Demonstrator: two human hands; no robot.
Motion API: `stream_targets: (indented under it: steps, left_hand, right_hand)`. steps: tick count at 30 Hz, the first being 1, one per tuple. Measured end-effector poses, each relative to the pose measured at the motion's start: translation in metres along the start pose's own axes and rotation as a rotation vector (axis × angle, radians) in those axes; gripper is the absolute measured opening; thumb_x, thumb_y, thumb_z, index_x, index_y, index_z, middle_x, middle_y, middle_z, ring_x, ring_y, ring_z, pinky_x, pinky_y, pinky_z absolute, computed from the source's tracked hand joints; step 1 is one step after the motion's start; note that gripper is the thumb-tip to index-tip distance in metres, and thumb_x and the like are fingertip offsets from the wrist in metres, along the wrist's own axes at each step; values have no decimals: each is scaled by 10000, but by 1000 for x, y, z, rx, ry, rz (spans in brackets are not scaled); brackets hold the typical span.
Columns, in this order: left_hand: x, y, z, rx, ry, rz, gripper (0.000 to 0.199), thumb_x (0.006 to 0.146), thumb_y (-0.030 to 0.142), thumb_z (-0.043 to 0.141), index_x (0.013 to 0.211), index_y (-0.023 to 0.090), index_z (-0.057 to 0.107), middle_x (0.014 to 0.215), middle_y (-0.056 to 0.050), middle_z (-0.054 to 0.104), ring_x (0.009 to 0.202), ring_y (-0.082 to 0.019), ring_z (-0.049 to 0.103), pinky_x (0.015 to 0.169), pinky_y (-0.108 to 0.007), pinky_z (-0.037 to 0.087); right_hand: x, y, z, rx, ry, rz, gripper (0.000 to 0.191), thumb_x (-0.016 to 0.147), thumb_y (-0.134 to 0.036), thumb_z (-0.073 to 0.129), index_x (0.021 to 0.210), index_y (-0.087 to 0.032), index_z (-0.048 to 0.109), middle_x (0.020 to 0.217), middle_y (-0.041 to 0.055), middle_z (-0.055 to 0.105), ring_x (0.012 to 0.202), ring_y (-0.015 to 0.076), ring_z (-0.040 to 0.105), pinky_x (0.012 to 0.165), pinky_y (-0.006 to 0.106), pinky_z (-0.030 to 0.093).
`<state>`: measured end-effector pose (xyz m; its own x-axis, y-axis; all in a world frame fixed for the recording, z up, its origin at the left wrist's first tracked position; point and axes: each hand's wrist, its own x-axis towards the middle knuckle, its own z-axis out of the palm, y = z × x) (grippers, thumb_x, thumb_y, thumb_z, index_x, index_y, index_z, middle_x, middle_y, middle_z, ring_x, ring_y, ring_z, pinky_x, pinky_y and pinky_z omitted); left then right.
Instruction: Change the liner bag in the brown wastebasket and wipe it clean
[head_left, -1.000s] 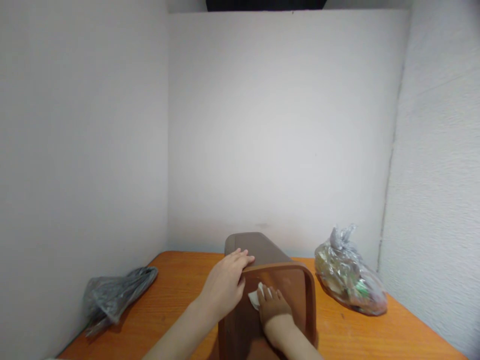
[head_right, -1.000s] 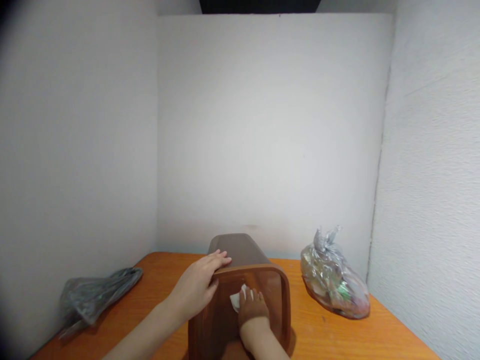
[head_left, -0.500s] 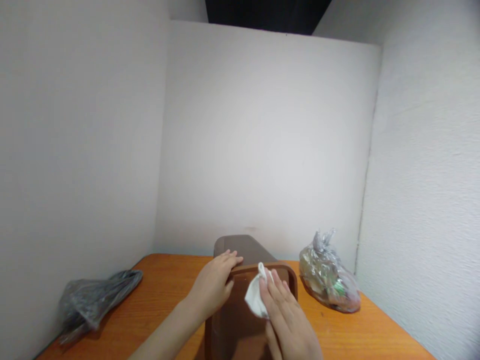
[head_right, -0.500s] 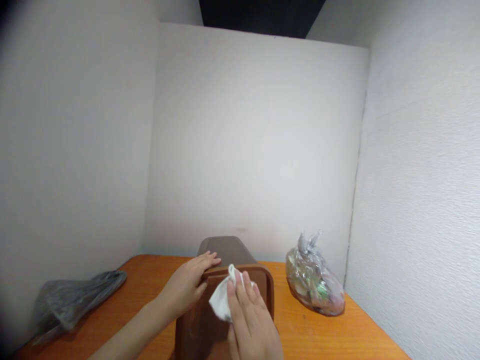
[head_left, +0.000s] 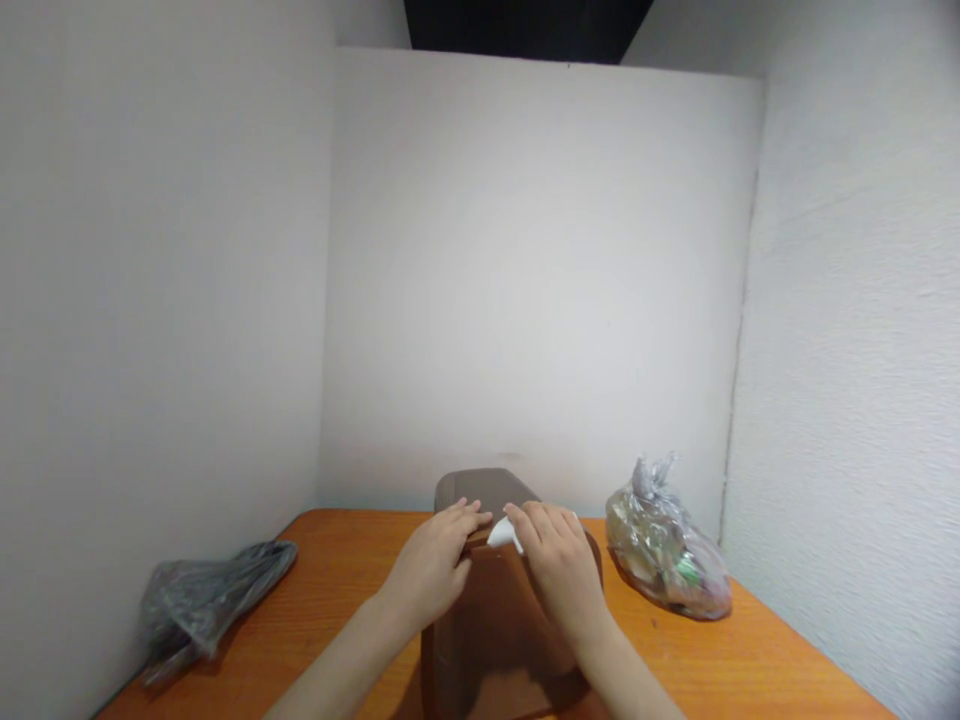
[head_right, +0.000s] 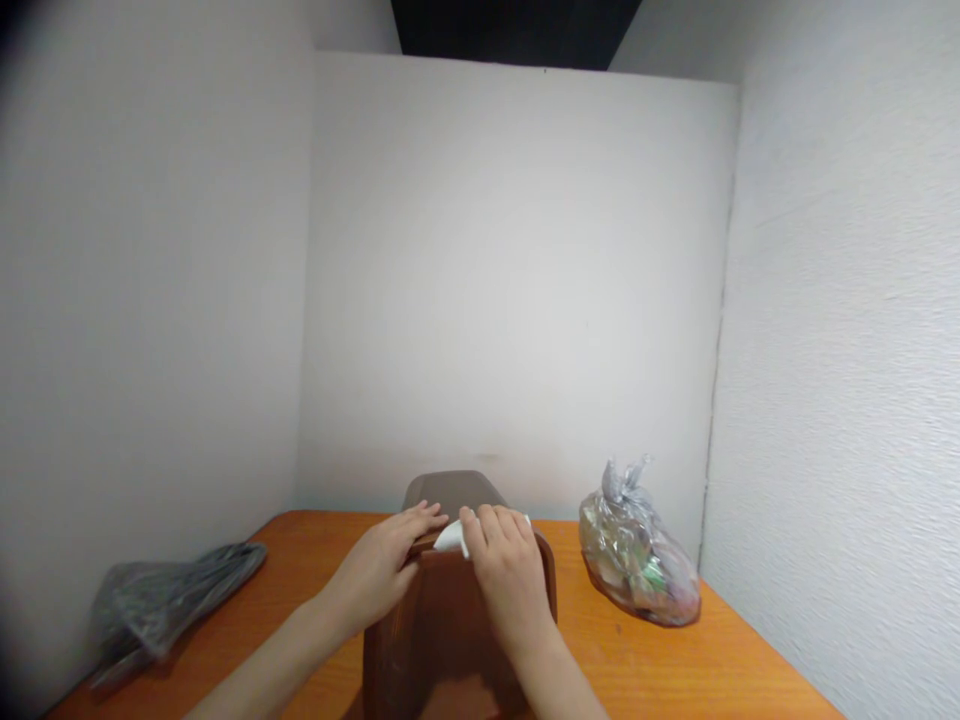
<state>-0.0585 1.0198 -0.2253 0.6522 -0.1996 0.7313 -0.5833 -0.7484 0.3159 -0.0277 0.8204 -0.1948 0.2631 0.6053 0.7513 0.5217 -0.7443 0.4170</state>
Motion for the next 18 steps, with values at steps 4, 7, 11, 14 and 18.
stream_targets:
  steps: [4,7,11,14,18]
  left_hand:
    - [-1,1,-2,1,1,-3,635,719,18,480,1319,182,609,1457,-80,533,1390,-217,443,1186,-408,337]
    - [-3,-1,-3,10,-5,-11,650,716,11,472,1332,178,597,1462,-75,528,1392,-213,440,1185,-410,340]
    - [-6,-3,-4,22,15,-35,630,739,25,468,1337,181,593,1462,-69,528,1392,-212,439,1186,-412,343]
    - [-9,-4,-3,18,25,-44,626,743,30,468,1338,181,591,1467,-66,522,1402,-209,424,1194,-404,329]
    - [-17,-7,-9,-50,43,-95,549,804,118,505,1348,160,572,1489,-92,492,1413,-225,407,1196,-401,315]
  right_hand:
    - [-21,35,2,127,12,191,361,938,-113,399,1256,-199,545,1170,113,651,1098,256,580,951,404,441]
    - [-48,49,16,216,18,405,333,959,-184,322,1231,-181,514,1093,127,681,984,242,656,837,355,497]
    - [-99,41,44,316,-49,628,313,982,-350,283,1034,-172,535,770,95,706,659,234,691,596,313,504]
    - [-130,29,57,391,-125,684,335,966,-398,287,927,-181,539,668,77,701,588,220,692,533,285,500]
    - [-134,27,50,405,-222,677,350,985,-395,246,851,-207,509,618,41,686,533,186,675,500,256,472]
